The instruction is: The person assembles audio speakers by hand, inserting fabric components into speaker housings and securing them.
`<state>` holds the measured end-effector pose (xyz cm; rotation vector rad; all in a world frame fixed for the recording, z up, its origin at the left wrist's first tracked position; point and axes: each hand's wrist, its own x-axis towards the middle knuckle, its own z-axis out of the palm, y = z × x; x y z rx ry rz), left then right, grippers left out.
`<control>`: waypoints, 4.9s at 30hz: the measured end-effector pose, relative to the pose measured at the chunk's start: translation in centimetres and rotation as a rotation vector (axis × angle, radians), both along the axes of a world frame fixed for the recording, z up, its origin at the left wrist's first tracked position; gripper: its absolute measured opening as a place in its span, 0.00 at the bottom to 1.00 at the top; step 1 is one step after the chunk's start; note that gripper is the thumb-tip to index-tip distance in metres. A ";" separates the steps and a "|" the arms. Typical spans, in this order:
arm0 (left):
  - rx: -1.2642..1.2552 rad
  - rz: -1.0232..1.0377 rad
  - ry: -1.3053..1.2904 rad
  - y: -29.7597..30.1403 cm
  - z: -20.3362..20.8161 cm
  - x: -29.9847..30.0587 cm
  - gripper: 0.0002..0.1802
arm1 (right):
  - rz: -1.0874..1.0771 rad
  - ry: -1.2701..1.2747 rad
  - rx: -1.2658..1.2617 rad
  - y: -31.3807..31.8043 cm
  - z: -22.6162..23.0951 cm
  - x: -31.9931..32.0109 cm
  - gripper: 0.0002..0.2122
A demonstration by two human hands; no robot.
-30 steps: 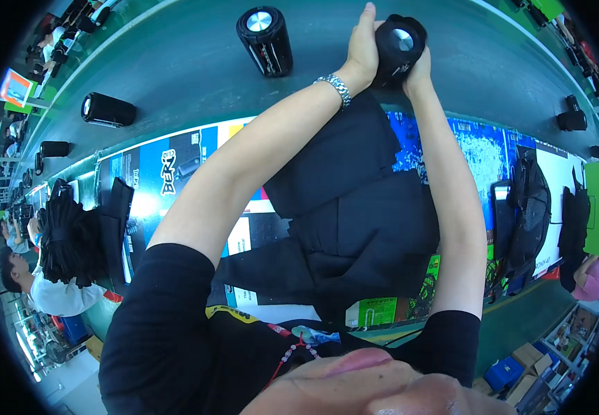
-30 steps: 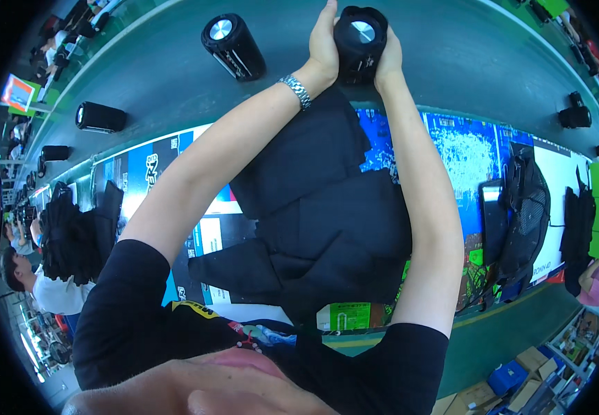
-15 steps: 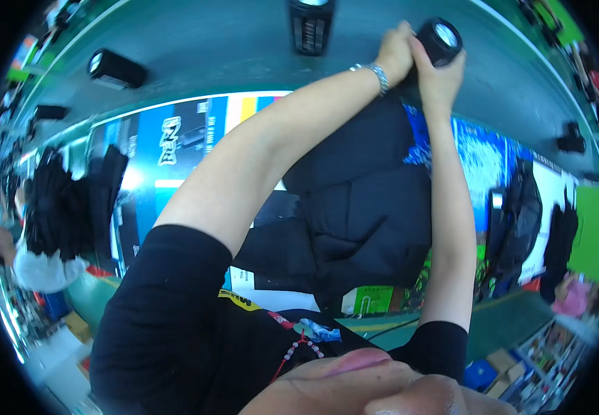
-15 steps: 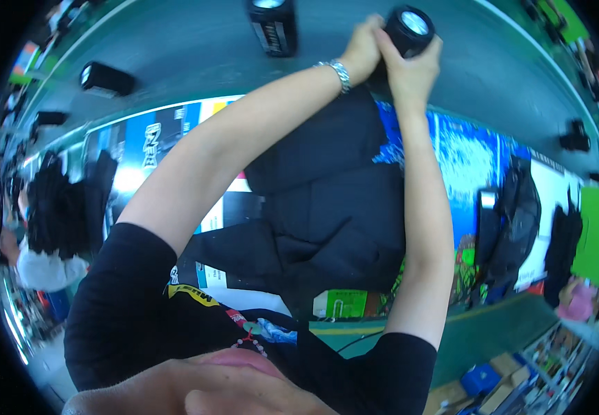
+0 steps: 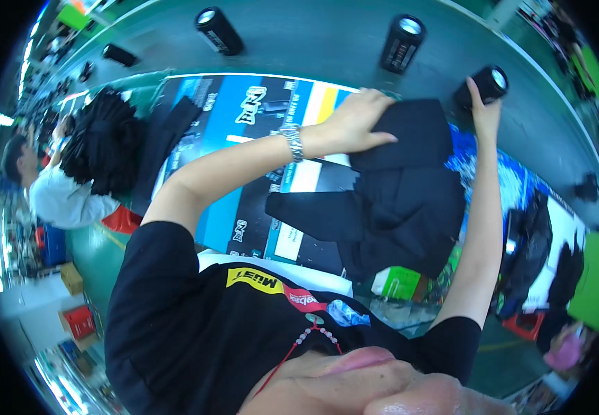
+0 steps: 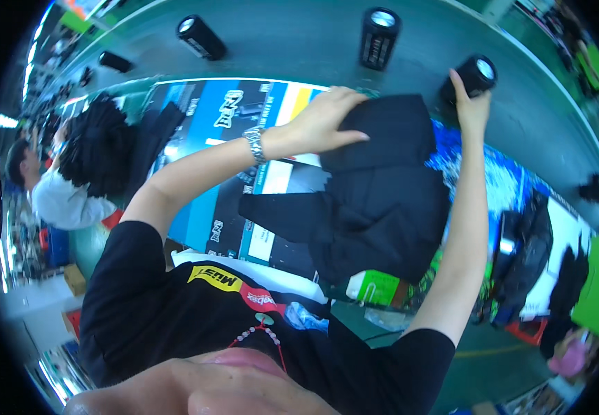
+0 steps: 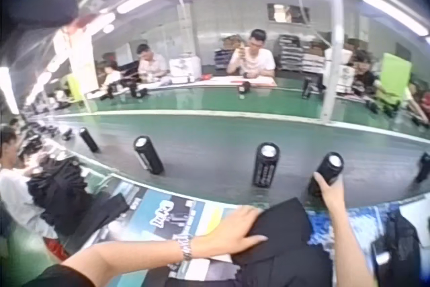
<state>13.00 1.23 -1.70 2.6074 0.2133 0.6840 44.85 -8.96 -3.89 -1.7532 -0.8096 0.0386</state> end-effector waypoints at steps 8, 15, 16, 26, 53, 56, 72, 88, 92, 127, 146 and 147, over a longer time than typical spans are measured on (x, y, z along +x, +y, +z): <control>-0.133 -0.028 -0.117 1.2 -2.9 -2.8 0.16 | -0.311 -0.507 0.102 -2.0 4.6 -10.1 0.30; -0.161 0.157 -0.139 1.7 0.3 -8.9 0.22 | 0.621 -0.554 -0.458 -4.8 2.7 -17.8 0.27; -0.112 0.335 -0.163 2.9 0.8 -11.6 0.21 | 0.629 -0.545 -0.473 -4.8 2.9 -17.9 0.26; 0.354 1.108 -0.014 11.5 -5.4 -33.9 0.18 | 0.594 -0.576 -0.465 -4.6 3.1 -17.8 0.25; -1.414 -0.218 -0.353 0.9 11.1 1.7 0.17 | 0.754 1.149 0.371 -3.6 10.6 -15.1 0.04; -0.787 -0.263 -0.332 0.7 11.1 3.4 0.18 | 0.816 1.155 0.310 -3.4 11.3 -16.5 0.08; -1.398 -0.388 0.168 2.2 8.1 5.1 0.17 | 0.934 1.078 -0.114 -6.1 8.0 -11.2 0.08; -0.620 0.271 -0.319 6.2 2.8 20.5 0.12 | -0.263 -0.146 -0.044 2.2 7.4 -2.0 0.07; -1.264 0.152 -0.368 7.0 2.1 21.9 0.12 | -0.147 0.362 0.110 4.9 7.5 -0.8 0.08; 0.296 0.452 -0.462 8.6 -10.0 24.1 0.25 | -0.191 -0.160 -0.699 3.1 -1.0 1.1 0.11; -2.263 0.089 -0.558 6.0 1.9 18.8 0.18 | 0.046 0.305 0.415 -0.1 7.0 -5.4 0.19; -2.233 0.438 -0.395 6.8 1.6 18.7 0.21 | 0.047 0.301 0.427 0.2 7.2 -4.7 0.19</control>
